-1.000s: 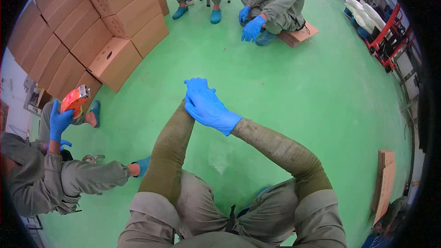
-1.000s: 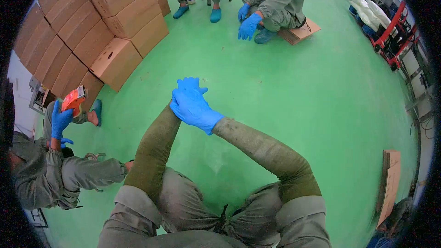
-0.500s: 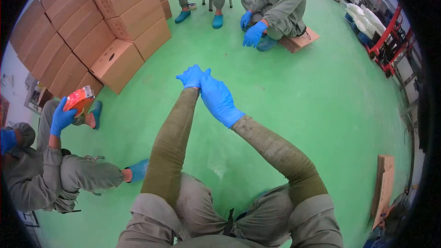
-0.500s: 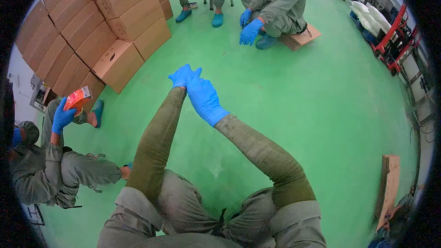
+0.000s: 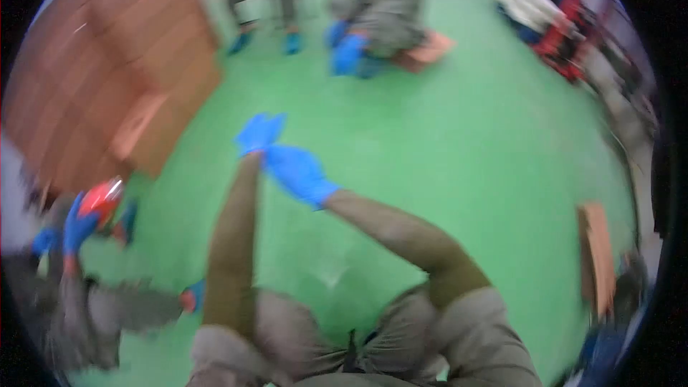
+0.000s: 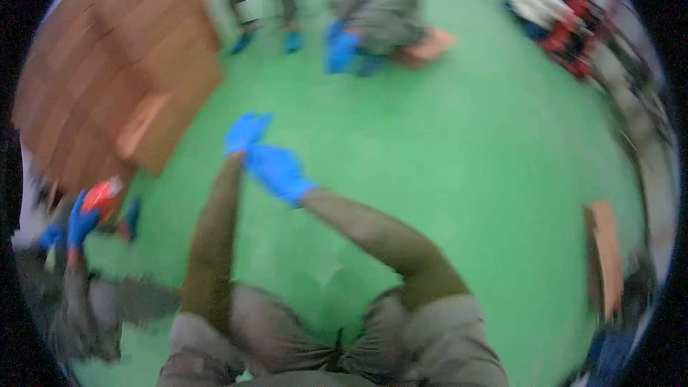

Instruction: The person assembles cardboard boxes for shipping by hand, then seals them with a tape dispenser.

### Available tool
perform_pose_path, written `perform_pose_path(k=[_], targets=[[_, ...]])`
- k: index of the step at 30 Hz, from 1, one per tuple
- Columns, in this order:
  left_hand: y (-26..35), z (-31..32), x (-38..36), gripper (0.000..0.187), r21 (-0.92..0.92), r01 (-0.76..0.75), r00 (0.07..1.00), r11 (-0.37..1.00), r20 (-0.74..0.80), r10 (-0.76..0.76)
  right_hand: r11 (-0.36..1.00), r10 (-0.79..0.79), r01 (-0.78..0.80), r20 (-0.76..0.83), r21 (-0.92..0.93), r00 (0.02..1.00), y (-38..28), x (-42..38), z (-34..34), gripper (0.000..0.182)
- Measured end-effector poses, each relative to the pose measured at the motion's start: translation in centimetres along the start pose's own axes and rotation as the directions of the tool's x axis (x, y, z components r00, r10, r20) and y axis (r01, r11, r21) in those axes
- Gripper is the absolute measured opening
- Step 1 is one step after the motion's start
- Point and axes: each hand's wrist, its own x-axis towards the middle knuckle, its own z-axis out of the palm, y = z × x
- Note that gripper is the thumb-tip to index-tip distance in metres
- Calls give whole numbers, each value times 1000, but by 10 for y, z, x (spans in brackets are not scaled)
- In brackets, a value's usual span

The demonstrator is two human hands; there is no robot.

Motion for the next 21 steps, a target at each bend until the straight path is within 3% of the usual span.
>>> perform_pose_path(k=[2,4,5,6,8,11,13,14,15,16,17,19,20,21], targets=[[-35,6,11,64,-172,-62,998,983,19,67,987,18,-23,34,162,999,1,-4,2,23],[-56,25,34,60,-339,-118,989,933,40,140,963,-78,91,-60,253,995,6,-7,19,19],[-23,-2,8,62,-392,-122,988,912,36,147,985,-165,170,-143,23,976,-2,-4,25,15],[-26,2,18,63,-447,-140,975,884,92,201,990,-137,126,-184,-67,973,-15,-7,18,14],[-11,-4,14,64,-316,-168,974,934,94,207,987,-100,93,-51,-129,994,-17,-4,8,22],[-16,7,-9,64,-290,-238,953,927,116,281,957,-174,190,90,-218,981,1,-1,13,24],[-66,67,19,62,-180,-248,935,952,213,284,917,-270,284,88,-281,959,20,-5,4,26],[-110,111,31,63,-418,-132,851,899,418,319,892,-319,330,89,-308,944,29,-10,1,27],[-138,138,38,63,-591,47,716,805,582,385,897,-191,235,150,-376,970,48,-13,3,29],[-117,119,6,62,-263,-214,732,941,594,333,885,-61,147,202,-443,977,74,-18,7,30],[-81,91,-38,61,123,-425,763,897,581,282,858,69,67,244,-510,967,100,-22,11,32],[-53,77,-54,59,231,-400,675,887,729,115,710,229,85,344,-699,911,159,-30,23,28],[-51,71,-55,58,290,-391,621,874,783,18,643,362,23,330,-766,872,185,-34,26,25],[-62,77,-50,54,243,-429,673,870,728,129,568,485,-30,305,-823,819,202,-35,29,23]])
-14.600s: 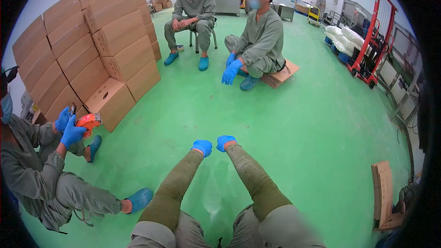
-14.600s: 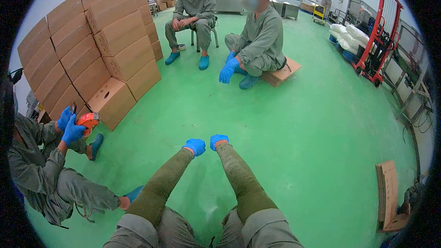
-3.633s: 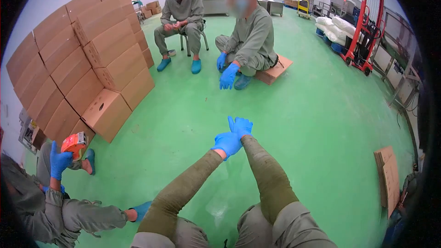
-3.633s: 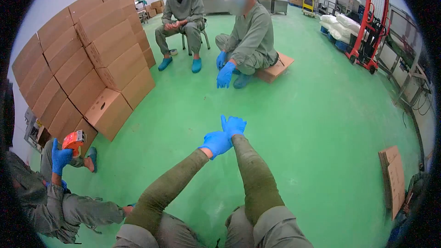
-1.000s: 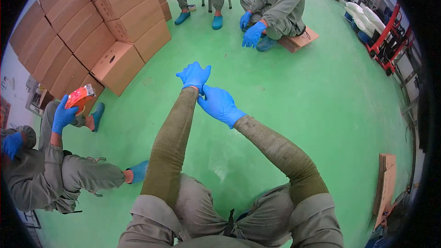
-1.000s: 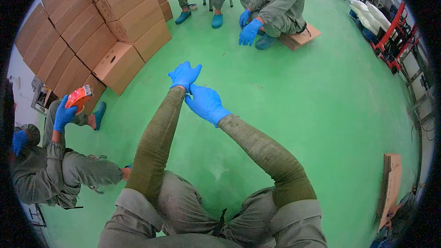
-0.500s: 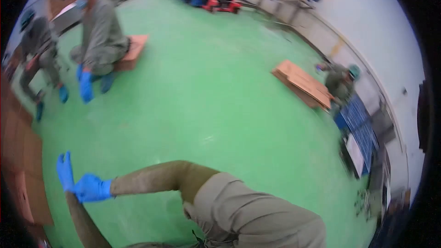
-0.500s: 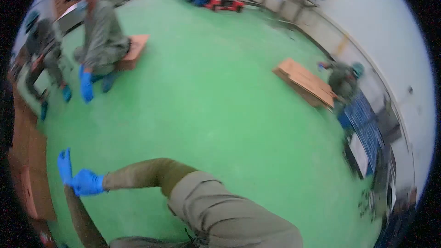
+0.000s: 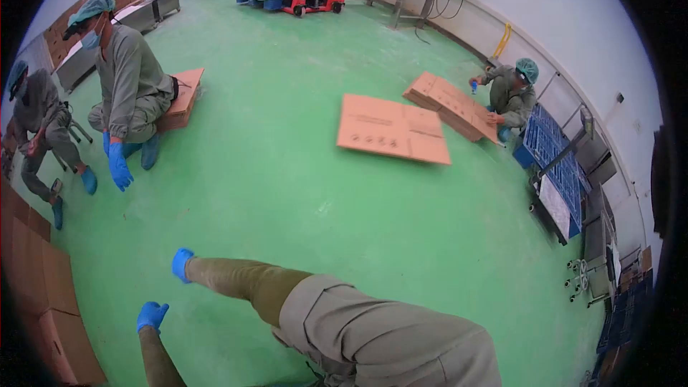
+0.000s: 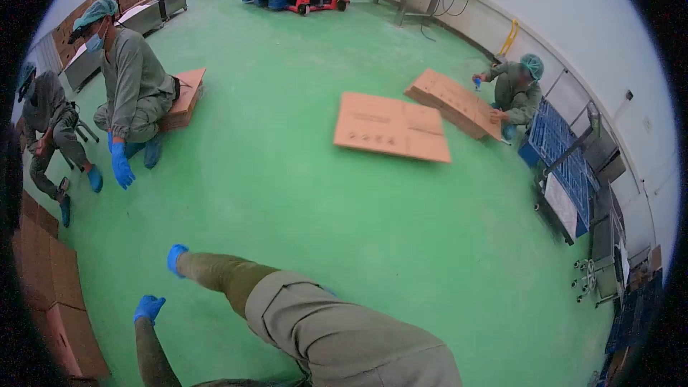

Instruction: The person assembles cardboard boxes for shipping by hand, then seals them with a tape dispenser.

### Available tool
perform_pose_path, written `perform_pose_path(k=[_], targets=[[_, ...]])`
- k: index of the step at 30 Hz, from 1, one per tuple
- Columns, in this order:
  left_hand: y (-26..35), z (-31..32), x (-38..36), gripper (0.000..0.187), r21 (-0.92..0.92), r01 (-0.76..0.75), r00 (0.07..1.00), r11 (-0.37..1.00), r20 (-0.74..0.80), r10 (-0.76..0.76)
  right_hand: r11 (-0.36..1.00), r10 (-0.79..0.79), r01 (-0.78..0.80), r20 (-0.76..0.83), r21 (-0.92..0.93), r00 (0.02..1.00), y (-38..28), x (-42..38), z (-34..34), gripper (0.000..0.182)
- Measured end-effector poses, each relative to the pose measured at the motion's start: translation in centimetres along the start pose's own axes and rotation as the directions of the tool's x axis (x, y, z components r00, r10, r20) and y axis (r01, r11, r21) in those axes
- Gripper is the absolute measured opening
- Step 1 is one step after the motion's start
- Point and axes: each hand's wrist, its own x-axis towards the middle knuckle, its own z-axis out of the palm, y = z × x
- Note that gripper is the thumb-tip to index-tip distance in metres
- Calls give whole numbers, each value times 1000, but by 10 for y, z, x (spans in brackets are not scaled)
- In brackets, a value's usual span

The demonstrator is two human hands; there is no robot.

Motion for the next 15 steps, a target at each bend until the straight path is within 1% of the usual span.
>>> perform_pose_path(k=[2,3,4,5,7,8,10,11,12,13,14,15], targets=[[-8,8,11,54,-70,-76,986,995,-151,65,993,111,-112,34,34,993,18,-5,3,24],[-13,7,12,54,-103,-115,970,988,-226,90,991,115,-118,50,66,992,27,-17,-9,25],[0,-1,-1,54,-120,-105,972,987,-220,76,988,116,-122,68,98,991,35,-25,-23,26],[15,-10,-14,55,-135,-91,975,987,-214,61,981,128,-133,39,144,991,40,-20,-20,27],[9,-2,2,57,-166,-26,996,986,-85,12,962,144,-140,-1,236,990,50,-20,-26,29],[11,-5,-3,56,-182,-16,997,983,-76,2,950,145,-135,-15,280,989,59,-30,-33,31],[31,-16,-22,56,-193,-3,998,981,-59,-9,902,206,-195,13,384,978,85,-42,-41,34],[44,-26,-32,56,-191,-1,999,982,-53,-9,890,243,-228,12,394,970,104,-40,-32,38],[46,-32,-39,56,-190,-1,999,982,-51,-9,867,296,-291,52,403,954,124,-50,-27,39],[37,-28,-38,56,-178,3,998,984,-61,-15,799,367,-363,90,480,926,144,-74,-30,41],[27,-20,-28,56,-169,9,997,986,-76,-22,751,463,-429,63,502,884,172,-69,10,42],[17,-14,-24,56,-158,20,996,987,-88,-34,754,506,-487,83,442,858,195,-78,31,45]])
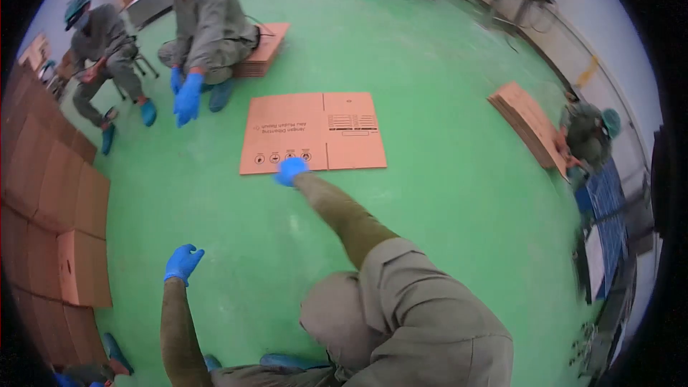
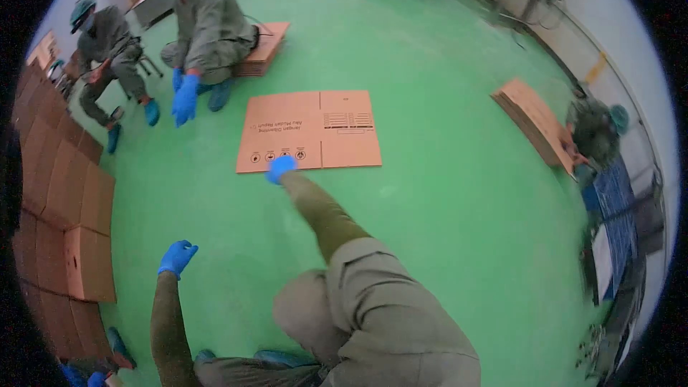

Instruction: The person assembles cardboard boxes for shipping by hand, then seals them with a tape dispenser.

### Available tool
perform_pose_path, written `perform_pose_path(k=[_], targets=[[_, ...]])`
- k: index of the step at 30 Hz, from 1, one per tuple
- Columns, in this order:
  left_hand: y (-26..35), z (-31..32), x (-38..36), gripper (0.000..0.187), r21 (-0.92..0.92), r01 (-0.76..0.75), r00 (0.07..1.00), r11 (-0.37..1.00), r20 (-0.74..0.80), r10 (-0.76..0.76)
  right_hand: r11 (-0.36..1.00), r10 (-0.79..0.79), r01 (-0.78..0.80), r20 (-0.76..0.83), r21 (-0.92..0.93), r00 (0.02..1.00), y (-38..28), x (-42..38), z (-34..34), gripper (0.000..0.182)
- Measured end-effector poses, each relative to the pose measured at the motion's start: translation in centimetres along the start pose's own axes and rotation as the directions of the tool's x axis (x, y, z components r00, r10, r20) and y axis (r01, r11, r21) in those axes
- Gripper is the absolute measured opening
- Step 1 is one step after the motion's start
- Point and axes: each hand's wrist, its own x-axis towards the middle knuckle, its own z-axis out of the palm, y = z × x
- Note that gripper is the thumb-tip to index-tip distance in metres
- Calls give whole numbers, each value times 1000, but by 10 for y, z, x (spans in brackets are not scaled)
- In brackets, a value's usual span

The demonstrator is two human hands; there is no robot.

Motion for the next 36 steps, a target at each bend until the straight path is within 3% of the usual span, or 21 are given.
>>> perform_pose_path(k=[3,4,6,9,12,14,16,21,23,27,30,33,36], targets=[[-2,-2,-21,56,50,35,999,998,13,-36,978,204,-205,-56,-21,977,75,6,17,46],[-2,-4,-23,56,68,52,998,996,39,-55,960,277,-279,-64,-30,959,96,15,26,54],[-25,10,-21,56,105,69,995,992,66,-77,866,482,-498,-342,44,807,114,25,39,71],[-21,12,-28,56,164,99,990,982,87,-114,750,641,-596,-96,288,761,134,44,37,82],[-39,29,-15,55,168,79,988,983,117,-100,790,592,-494,-240,364,770,122,44,50,75],[-35,36,-9,55,160,84,984,984,142,-107,921,368,-230,-507,314,780,98,24,73,66],[-32,42,1,55,151,95,981,984,154,-118,968,148,0,-573,250,806,71,-10,88,58],[-15,56,28,54,159,82,979,984,170,-109,909,-153,308,-463,280,873,11,-94,128,52],[-24,83,52,53,183,-61,991,981,131,37,896,-205,345,-429,279,880,2,-120,139,50],[32,108,97,51,131,-241,959,962,185,215,929,-139,255,-384,269,913,0,-172,120,44],[84,110,130,46,-94,-373,927,923,-1,375,966,-63,160,-413,204,908,19,-215,90,41],[146,113,109,37,-479,-514,855,712,-223,467,985,143,-83,-438,153,888,67,-256,79,45],[175,131,73,35,-524,-527,827,669,-134,546,923,384,-368,-346,113,856,123,-295,86,52]])
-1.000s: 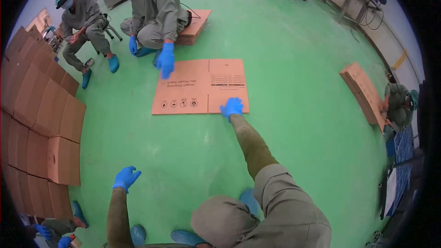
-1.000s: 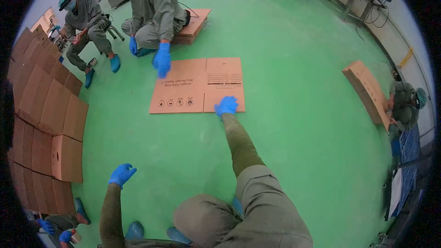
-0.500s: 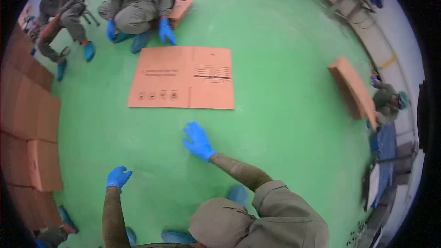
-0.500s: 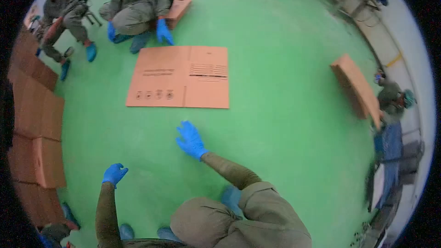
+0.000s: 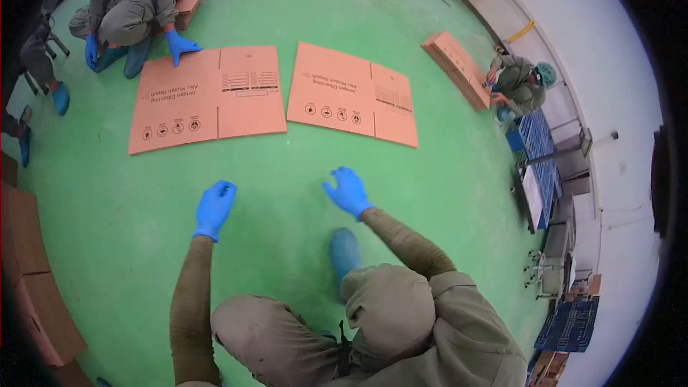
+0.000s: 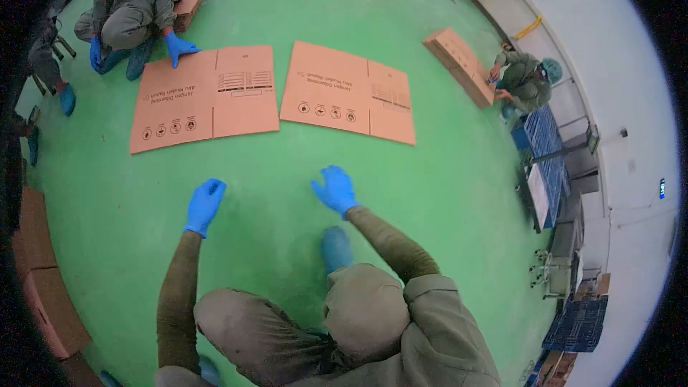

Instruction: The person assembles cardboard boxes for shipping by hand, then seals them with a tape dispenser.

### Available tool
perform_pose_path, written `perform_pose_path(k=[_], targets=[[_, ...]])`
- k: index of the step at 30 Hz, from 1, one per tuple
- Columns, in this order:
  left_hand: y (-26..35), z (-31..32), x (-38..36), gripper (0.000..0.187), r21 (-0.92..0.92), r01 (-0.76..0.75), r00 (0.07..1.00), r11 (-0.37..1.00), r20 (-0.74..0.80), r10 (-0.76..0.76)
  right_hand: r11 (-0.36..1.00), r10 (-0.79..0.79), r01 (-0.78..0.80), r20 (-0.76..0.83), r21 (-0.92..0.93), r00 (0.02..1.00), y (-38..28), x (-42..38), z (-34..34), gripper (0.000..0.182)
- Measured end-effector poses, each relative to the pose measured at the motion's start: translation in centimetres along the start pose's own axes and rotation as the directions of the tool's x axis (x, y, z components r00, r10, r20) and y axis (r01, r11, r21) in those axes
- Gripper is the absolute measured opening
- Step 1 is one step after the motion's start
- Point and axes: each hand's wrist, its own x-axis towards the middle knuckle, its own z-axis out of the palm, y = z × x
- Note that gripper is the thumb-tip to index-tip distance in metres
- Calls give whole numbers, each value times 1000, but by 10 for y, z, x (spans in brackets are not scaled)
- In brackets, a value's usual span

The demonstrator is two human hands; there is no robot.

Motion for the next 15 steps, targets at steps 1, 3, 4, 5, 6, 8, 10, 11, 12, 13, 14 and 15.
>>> perform_pose_path(k=[1,3,4,5,6,8,10,11,12,13,14,15], targets=[[7,9,-7,35,-3,15,999,1000,43,-15,990,137,-138,63,10,989,22,3,-4,54],[9,7,-26,34,46,24,998,999,57,-27,934,352,-356,142,1,925,48,12,-11,58],[4,7,-23,33,62,25,998,998,53,-28,901,432,-434,158,-23,888,65,26,-14,61],[-2,6,-21,33,53,40,999,998,30,-42,885,466,-461,112,-68,878,87,40,-10,62],[-8,4,-24,33,41,68,998,997,14,-68,863,500,-491,77,-117,862,109,50,-5,64],[-30,8,-42,32,35,131,991,991,1,-131,845,528,-523,22,-113,849,154,67,-6,65],[-52,10,-60,30,16,186,982,982,-46,-186,816,567,-571,-63,-88,821,199,82,-10,66],[-59,7,-72,31,53,223,975,973,-28,-222,782,612,-617,-76,-90,787,220,89,-15,68],[-63,4,-84,31,87,258,966,962,-13,-258,746,653,-659,-92,-92,752,243,101,-20,71],[-61,3,-86,31,118,287,957,951,0,-288,710,691,-699,-107,-88,715,264,113,-28,76],[-49,2,-79,32,180,288,954,941,29,-297,670,728,-738,-124,-84,674,284,123,-35,81],[-37,1,-73,33,241,285,949,928,62,-308,654,742,-753,-133,-72,657,306,134,-40,83]])
